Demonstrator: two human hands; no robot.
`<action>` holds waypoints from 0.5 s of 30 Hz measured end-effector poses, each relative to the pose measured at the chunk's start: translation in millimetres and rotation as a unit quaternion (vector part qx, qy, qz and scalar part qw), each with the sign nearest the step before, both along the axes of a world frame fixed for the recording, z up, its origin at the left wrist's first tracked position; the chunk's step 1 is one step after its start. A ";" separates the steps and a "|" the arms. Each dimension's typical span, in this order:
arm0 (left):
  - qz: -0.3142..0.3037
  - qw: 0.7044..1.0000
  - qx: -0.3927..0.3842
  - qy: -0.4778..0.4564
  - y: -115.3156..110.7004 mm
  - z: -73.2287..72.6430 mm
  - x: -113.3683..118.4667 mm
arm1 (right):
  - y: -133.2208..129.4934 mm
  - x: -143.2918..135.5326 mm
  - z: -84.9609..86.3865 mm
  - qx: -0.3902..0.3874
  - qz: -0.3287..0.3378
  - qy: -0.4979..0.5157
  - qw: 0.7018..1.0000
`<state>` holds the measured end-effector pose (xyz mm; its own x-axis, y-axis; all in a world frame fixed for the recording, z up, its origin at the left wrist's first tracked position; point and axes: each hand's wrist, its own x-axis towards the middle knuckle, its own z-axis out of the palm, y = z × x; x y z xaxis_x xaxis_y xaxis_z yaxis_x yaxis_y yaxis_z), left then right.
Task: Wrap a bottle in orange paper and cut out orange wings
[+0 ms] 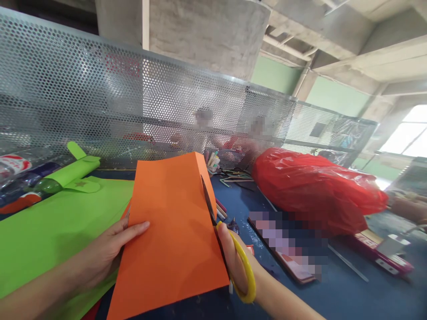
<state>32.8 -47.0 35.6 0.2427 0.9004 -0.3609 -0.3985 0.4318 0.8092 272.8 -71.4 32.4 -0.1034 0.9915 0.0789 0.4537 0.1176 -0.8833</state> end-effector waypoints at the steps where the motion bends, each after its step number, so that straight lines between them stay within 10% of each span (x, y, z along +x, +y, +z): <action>1: 0.002 1.000 0.000 -0.002 0.2 0.5 -0.4 | 0.4 -0.1 -0.3 -0.007 0.005 0.007 1.000; 10: 0.002 0.997 0.031 0.076 5.6 3.0 -4.9 | 0.3 -2.2 -26.6 -0.064 0.014 0.043 0.997; 15: -0.013 0.995 0.057 0.081 6.4 2.5 -5.2 | -3.5 2.7 -12.9 0.002 0.087 -0.015 0.996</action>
